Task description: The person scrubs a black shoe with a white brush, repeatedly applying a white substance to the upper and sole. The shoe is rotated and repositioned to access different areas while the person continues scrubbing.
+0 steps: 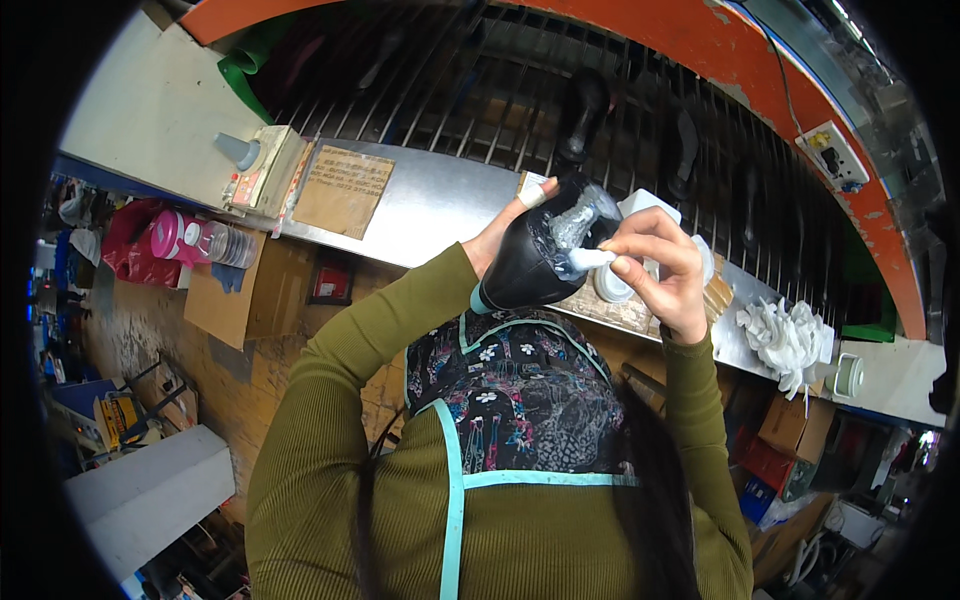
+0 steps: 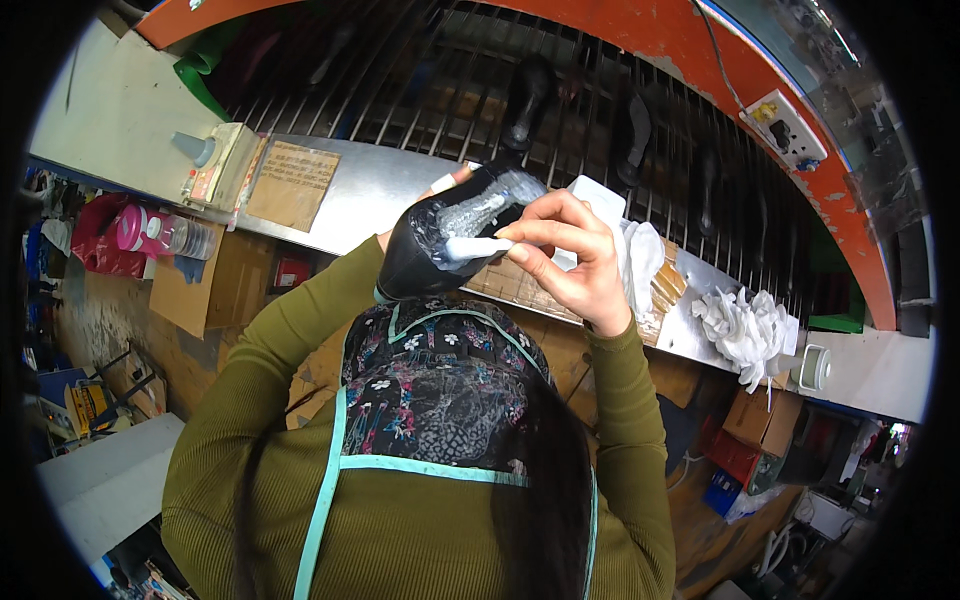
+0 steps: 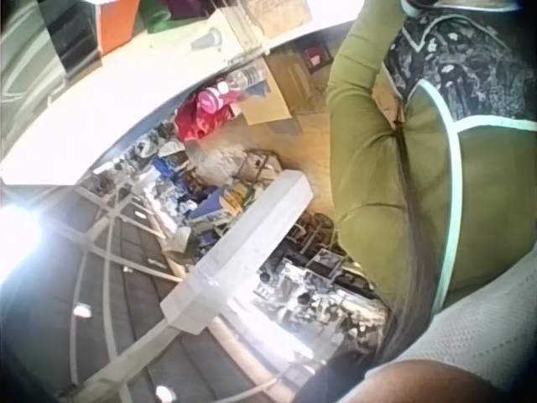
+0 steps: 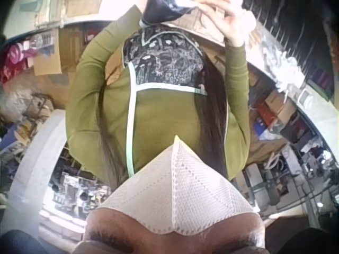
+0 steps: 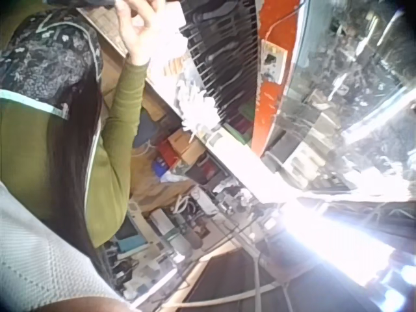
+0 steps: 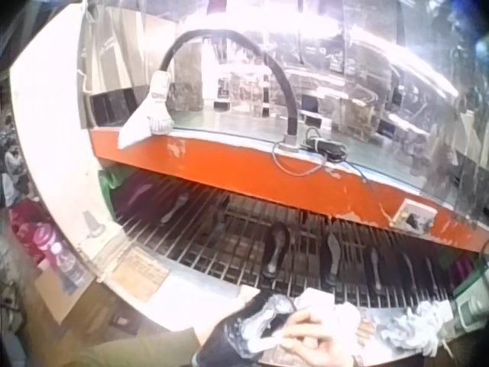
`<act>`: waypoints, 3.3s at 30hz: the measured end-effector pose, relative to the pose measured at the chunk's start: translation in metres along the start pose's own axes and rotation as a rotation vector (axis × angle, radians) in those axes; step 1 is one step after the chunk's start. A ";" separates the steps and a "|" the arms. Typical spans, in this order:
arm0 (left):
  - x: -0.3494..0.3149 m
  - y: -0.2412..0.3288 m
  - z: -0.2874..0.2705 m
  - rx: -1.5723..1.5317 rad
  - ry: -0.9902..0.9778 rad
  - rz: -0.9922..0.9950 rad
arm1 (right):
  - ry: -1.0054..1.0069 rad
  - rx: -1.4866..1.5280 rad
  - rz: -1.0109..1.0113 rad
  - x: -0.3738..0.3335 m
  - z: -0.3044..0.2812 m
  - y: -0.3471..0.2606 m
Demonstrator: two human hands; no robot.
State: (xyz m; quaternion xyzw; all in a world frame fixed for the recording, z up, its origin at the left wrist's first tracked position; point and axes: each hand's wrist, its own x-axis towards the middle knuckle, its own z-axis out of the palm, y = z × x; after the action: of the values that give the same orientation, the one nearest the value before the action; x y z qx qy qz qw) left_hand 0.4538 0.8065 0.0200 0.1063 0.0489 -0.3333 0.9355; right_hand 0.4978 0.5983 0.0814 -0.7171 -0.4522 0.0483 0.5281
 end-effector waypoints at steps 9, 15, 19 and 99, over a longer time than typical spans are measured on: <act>-0.006 -0.026 -0.041 0.184 -0.260 -0.142 | -0.230 0.134 -0.103 0.035 -0.006 0.012; 0.005 -0.050 -0.050 0.123 -0.310 -0.322 | -0.436 0.180 -0.043 0.052 -0.010 0.023; 0.009 -0.061 -0.044 0.150 -0.331 -0.397 | -0.521 0.191 -0.022 0.061 -0.015 0.026; 0.031 0.006 -0.075 0.293 0.040 0.481 | 0.474 -0.912 -0.156 -0.001 0.008 -0.004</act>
State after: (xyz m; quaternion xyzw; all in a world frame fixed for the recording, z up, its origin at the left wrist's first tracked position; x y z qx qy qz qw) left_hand 0.4797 0.8093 -0.0566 0.2555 -0.0079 -0.1032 0.9613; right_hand 0.4903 0.6037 0.0803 -0.8298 -0.3472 -0.3570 0.2518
